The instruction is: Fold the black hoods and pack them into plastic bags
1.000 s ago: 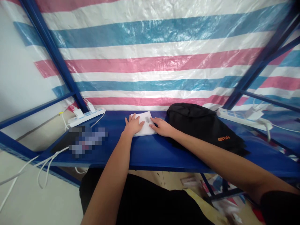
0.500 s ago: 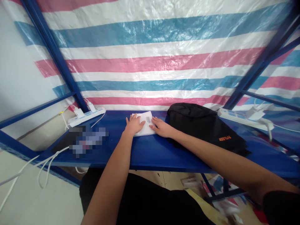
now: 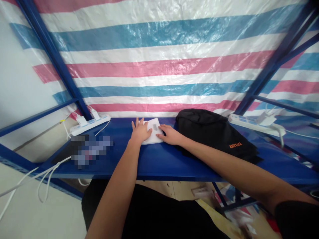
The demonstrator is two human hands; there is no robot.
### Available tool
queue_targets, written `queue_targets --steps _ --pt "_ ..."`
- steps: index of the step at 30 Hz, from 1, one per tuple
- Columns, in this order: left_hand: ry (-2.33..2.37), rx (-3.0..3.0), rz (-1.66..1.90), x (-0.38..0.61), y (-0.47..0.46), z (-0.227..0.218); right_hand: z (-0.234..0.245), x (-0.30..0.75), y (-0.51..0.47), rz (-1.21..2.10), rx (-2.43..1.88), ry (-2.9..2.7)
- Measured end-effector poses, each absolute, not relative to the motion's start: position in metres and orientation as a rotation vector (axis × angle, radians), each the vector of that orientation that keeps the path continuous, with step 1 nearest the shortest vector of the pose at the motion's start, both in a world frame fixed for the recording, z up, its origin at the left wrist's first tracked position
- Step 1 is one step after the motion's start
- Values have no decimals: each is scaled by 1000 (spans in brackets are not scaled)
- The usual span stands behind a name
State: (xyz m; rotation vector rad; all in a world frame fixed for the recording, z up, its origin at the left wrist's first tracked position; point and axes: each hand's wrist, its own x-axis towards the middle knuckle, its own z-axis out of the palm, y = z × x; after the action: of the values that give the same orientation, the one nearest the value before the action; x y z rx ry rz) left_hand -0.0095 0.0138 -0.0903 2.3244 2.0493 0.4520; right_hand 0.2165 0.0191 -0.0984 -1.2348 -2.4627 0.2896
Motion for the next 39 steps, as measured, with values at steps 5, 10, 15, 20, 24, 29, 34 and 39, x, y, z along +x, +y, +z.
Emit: queue_targets --steps 5,10,15,20,24,29,34,39 --pt "1897 2462 453 1 12 -89 -90 216 7 58 -1175 -2519" --pt "1702 2516 657 2 16 -89 -84 212 -3 6 -1109 -2560" --pt "1373 2555 739 3 23 -90 -81 208 -12 56 -930 -2631" --pt "1497 2526 743 0 20 -87 -78 209 -19 124 -853 -2649" --pt "1650 2462 748 2 14 -81 -78 212 -15 146 -829 -2649" --pt "1776 2372 727 8 13 -80 -70 216 -21 148 -802 -2660" --pt "1934 2325 673 -2 19 -82 -43 243 -44 214 -815 -2631" --pt "2208 2162 551 -33 23 -74 -13 299 -38 113 -1003 -2524"
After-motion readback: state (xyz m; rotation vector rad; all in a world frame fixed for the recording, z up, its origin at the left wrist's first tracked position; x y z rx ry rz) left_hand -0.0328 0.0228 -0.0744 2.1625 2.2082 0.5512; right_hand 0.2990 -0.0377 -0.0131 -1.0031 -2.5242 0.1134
